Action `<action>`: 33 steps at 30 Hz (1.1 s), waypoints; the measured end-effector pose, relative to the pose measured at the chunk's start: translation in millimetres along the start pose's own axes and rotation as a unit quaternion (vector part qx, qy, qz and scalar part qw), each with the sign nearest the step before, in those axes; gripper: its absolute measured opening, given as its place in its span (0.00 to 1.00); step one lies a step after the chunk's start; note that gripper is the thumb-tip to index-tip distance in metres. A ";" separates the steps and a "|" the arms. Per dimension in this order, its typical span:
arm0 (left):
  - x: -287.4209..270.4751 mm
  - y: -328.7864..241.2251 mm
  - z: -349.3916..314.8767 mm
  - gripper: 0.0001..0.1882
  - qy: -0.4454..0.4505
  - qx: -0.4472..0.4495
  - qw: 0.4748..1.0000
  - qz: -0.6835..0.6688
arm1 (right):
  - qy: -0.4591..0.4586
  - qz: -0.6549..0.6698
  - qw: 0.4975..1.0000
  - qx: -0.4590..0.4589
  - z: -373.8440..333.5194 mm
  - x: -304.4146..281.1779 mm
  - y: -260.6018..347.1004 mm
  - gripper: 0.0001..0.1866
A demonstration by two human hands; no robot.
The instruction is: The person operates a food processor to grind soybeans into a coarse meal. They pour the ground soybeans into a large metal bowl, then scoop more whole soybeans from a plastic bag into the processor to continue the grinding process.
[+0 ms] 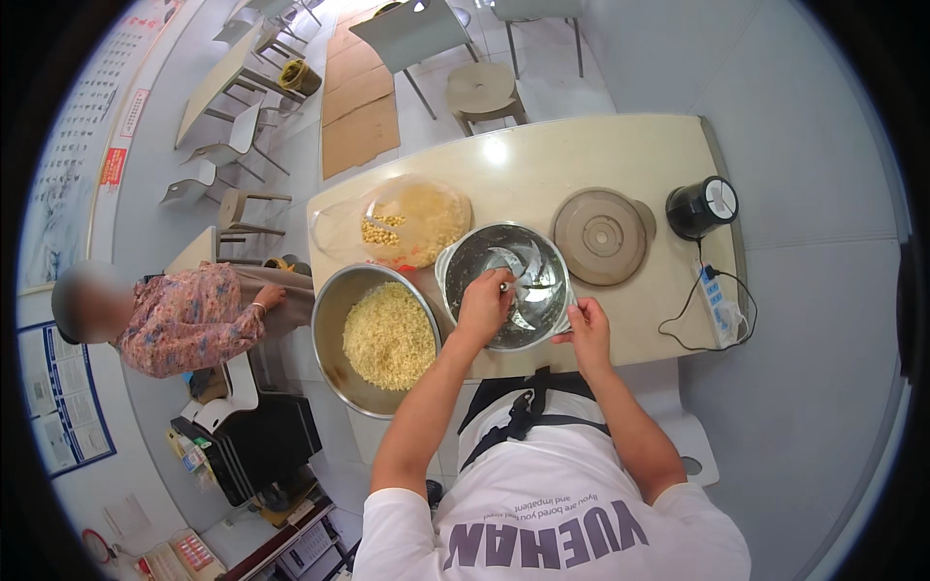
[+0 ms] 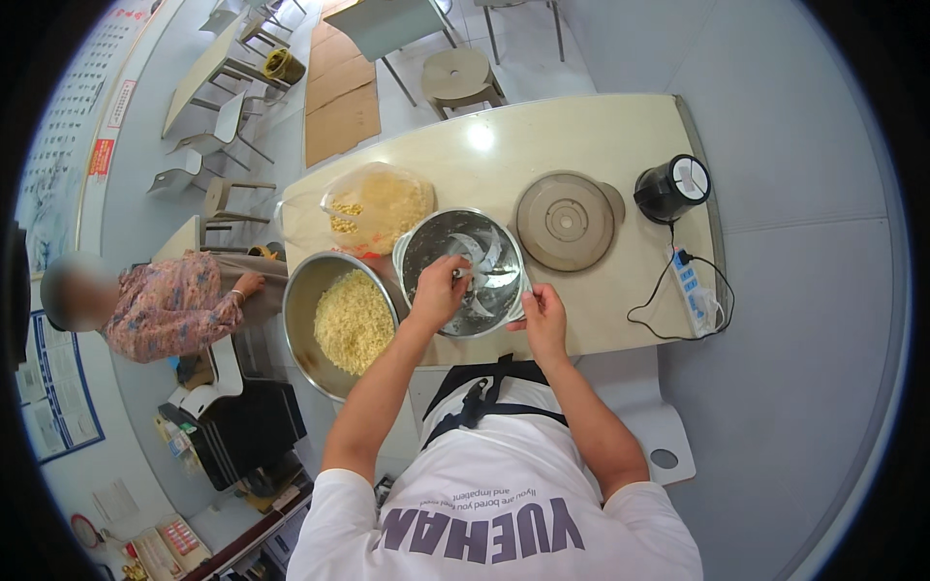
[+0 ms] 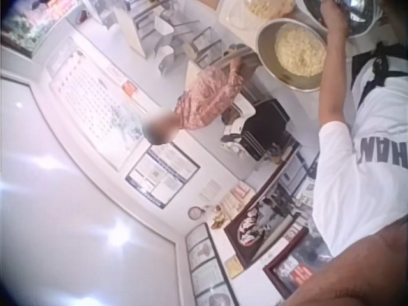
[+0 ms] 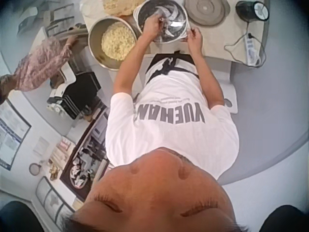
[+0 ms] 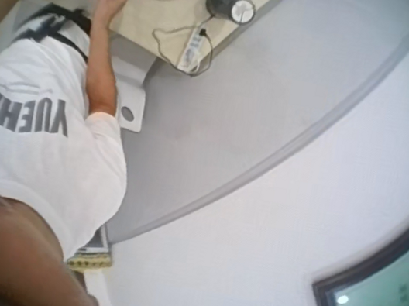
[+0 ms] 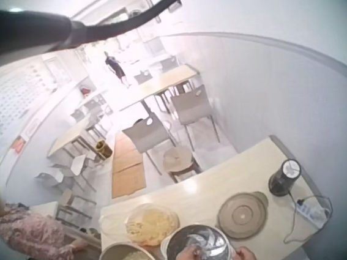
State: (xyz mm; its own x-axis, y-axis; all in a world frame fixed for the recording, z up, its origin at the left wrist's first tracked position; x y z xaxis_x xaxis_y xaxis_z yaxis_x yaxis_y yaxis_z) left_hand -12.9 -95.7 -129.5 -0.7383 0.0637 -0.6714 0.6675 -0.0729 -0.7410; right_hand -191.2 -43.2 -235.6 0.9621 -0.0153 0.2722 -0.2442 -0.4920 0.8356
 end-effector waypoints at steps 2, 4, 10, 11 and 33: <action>-8.1 -13.7 -0.9 0.10 -0.013 -0.011 1.000 -0.007 | -0.006 -0.004 1.000 -0.006 1.1 -3.1 -0.4 0.08; -10.3 -8.6 -5.5 0.09 -0.029 -0.041 0.999 0.007 | -0.005 -0.009 1.000 -0.006 -4.0 -1.0 3.7 0.07; 3.5 -21.6 -6.9 0.11 0.024 0.022 0.990 0.140 | -0.042 -0.064 0.997 -0.008 -7.9 -9.6 12.4 0.07; 1.7 -23.2 -8.1 0.12 0.027 0.008 0.992 0.123 | -0.054 -0.074 0.996 -0.007 -11.7 -9.4 18.8 0.08; -319.3 28.7 0.1 0.03 -0.361 0.047 0.930 -0.051 | 0.118 -0.415 0.752 -0.498 16.9 369.7 200.9 0.09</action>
State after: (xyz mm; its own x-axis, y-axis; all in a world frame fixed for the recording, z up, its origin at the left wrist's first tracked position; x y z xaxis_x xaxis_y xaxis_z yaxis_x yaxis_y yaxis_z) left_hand 242.0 -118.2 63.6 -0.6924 -0.6069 -0.3901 0.6041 -0.1921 -0.7734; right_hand 117.5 -162.4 24.9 0.8132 0.1514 -0.5619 0.3459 0.6508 0.6759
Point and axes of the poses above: each hand's wrist, its own z-axis towards the middle knuckle, its own x-axis out of the palm, y = z × x, the point moved 8 cm from there along z, towards the middle knuckle, and after that the axes turned 13 degrees about -z, right-handed, at the moved point
